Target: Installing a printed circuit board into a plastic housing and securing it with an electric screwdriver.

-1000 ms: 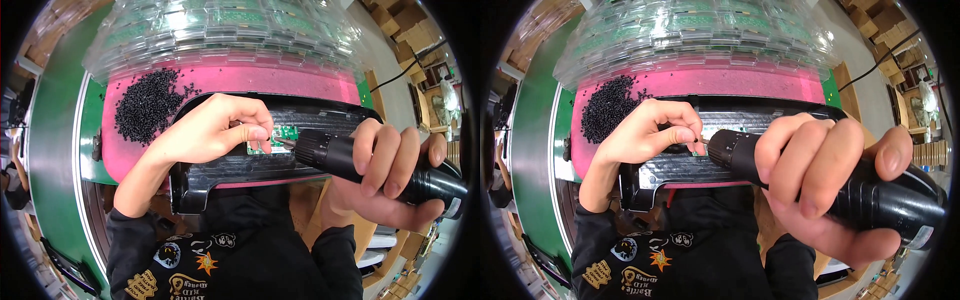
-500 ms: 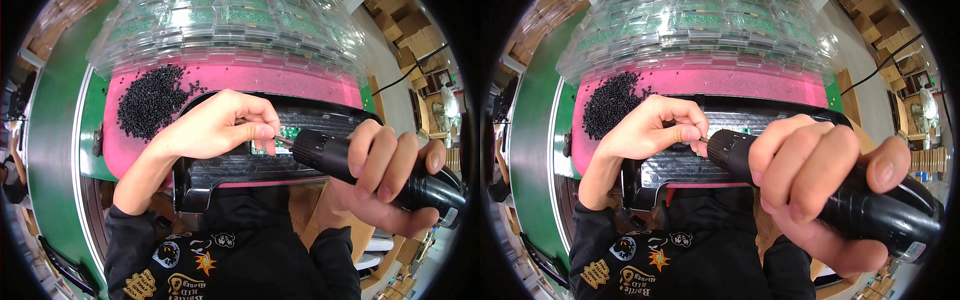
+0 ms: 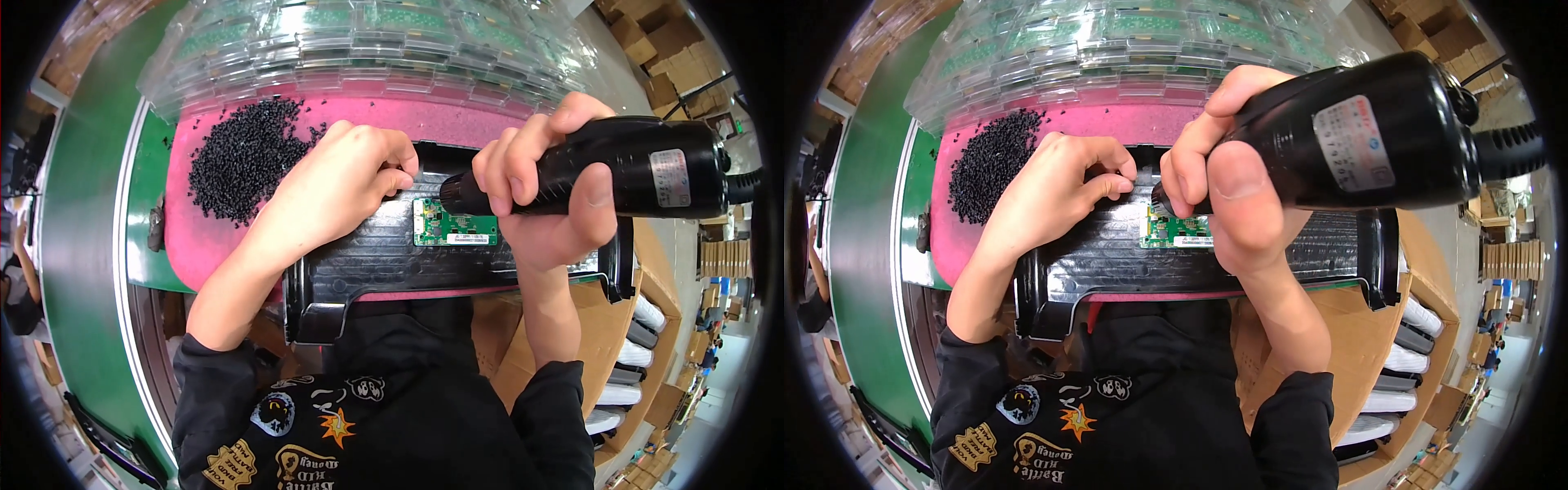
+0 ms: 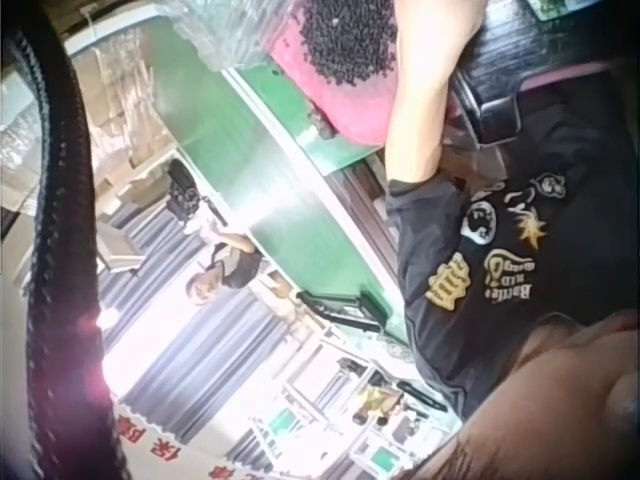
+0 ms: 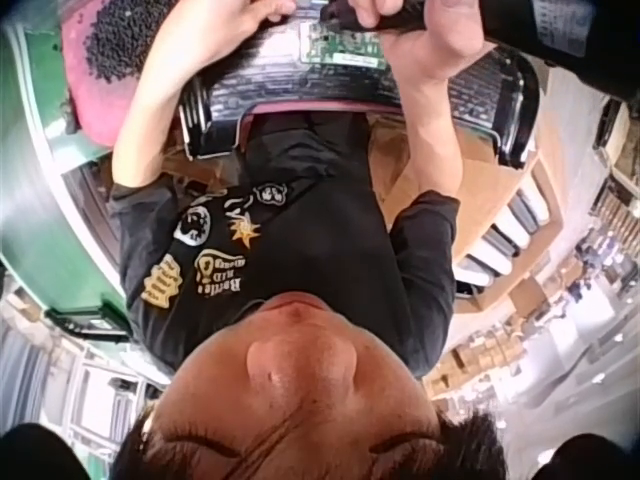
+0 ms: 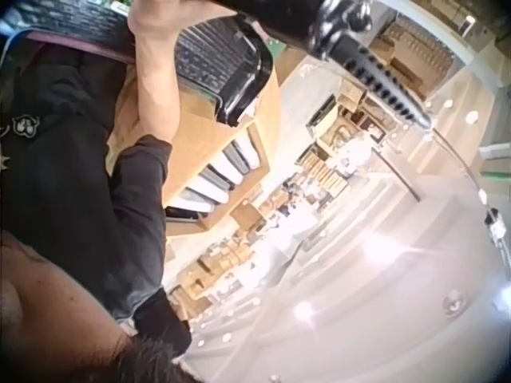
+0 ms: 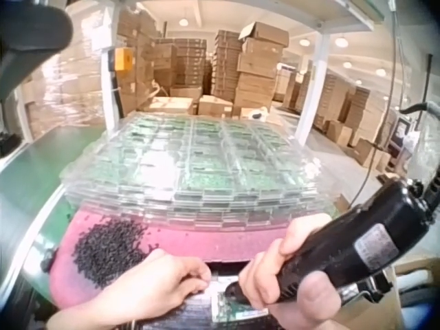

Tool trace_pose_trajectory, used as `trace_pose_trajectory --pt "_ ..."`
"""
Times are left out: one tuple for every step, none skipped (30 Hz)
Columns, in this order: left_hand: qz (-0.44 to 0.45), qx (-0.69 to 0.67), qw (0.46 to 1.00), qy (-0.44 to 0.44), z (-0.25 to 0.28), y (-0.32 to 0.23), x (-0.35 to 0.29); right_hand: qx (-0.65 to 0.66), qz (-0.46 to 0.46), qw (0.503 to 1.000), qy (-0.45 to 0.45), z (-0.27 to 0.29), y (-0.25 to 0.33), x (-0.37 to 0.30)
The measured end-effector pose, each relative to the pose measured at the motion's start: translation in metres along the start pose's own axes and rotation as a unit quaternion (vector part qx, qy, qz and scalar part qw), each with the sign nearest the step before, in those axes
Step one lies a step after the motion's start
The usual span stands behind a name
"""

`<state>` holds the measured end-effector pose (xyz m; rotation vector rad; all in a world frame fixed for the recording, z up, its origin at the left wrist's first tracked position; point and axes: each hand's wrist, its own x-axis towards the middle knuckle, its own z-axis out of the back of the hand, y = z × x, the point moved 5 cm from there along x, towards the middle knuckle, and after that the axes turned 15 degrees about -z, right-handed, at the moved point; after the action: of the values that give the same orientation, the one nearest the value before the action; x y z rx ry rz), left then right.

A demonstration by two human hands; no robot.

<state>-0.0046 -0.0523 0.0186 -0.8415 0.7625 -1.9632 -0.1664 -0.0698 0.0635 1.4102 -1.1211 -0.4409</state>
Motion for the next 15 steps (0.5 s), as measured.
trace_pose_trajectory --pt "-0.018 0.034 0.999 -0.002 0.001 -0.001 -0.001 0.001 -0.001 1.000 0.002 -0.001 -0.002 0.000" --pt "-0.016 0.034 0.999 -0.003 0.000 0.000 -0.002 -0.003 -0.001 1.000 0.004 -0.002 -0.003 0.000" --pt "-0.030 0.032 0.999 -0.013 0.000 0.000 -0.002 -0.008 -0.001 1.000 0.004 -0.004 -0.004 0.000" --pt "-0.044 0.030 0.998 -0.022 0.001 -0.001 -0.003 -0.008 -0.003 1.000 0.005 -0.005 -0.005 0.000" --pt "-0.043 0.030 0.998 -0.022 0.000 -0.001 -0.004 -0.017 -0.001 1.000 0.000 -0.006 -0.006 0.001" --pt "-0.039 0.035 0.998 -0.020 0.000 -0.001 -0.004 -0.027 0.000 1.000 -0.007 -0.006 -0.006 0.001" --pt "-0.035 0.041 0.998 -0.017 0.000 0.000 -0.004 -0.027 -0.001 1.000 -0.007 -0.007 -0.007 0.002" --pt "-0.034 0.040 0.998 -0.017 0.000 0.001 -0.004 -0.029 -0.002 1.000 -0.010 -0.008 -0.008 0.002" --pt "-0.033 0.041 0.998 -0.017 -0.001 0.002 -0.004 -0.029 -0.004 0.999 -0.012 -0.009 -0.009 0.003" --pt "-0.032 0.043 0.998 -0.016 -0.001 0.003 -0.005 -0.029 -0.006 1.000 -0.011 -0.009 -0.010 0.004" --pt "-0.031 0.042 0.999 -0.017 -0.001 0.004 -0.005 -0.036 -0.015 0.999 0.004 -0.012 -0.011 0.006" --pt "-0.041 0.050 0.998 -0.019 0.000 0.003 -0.005 -0.044 -0.025 0.999 0.018 -0.014 -0.012 0.008" --pt "-0.051 0.058 0.997 -0.021 0.000 0.002 -0.005 -0.056 -0.020 0.998 0.002 -0.013 -0.013 0.010" --pt "-0.051 0.057 0.997 -0.020 -0.001 0.003 -0.006 -0.056 -0.021 0.998 0.001 -0.012 -0.014 0.011" --pt "-0.060 0.070 0.995 -0.026 -0.001 0.003 -0.006 -0.073 -0.023 0.997 0.007 -0.012 -0.017 0.013"
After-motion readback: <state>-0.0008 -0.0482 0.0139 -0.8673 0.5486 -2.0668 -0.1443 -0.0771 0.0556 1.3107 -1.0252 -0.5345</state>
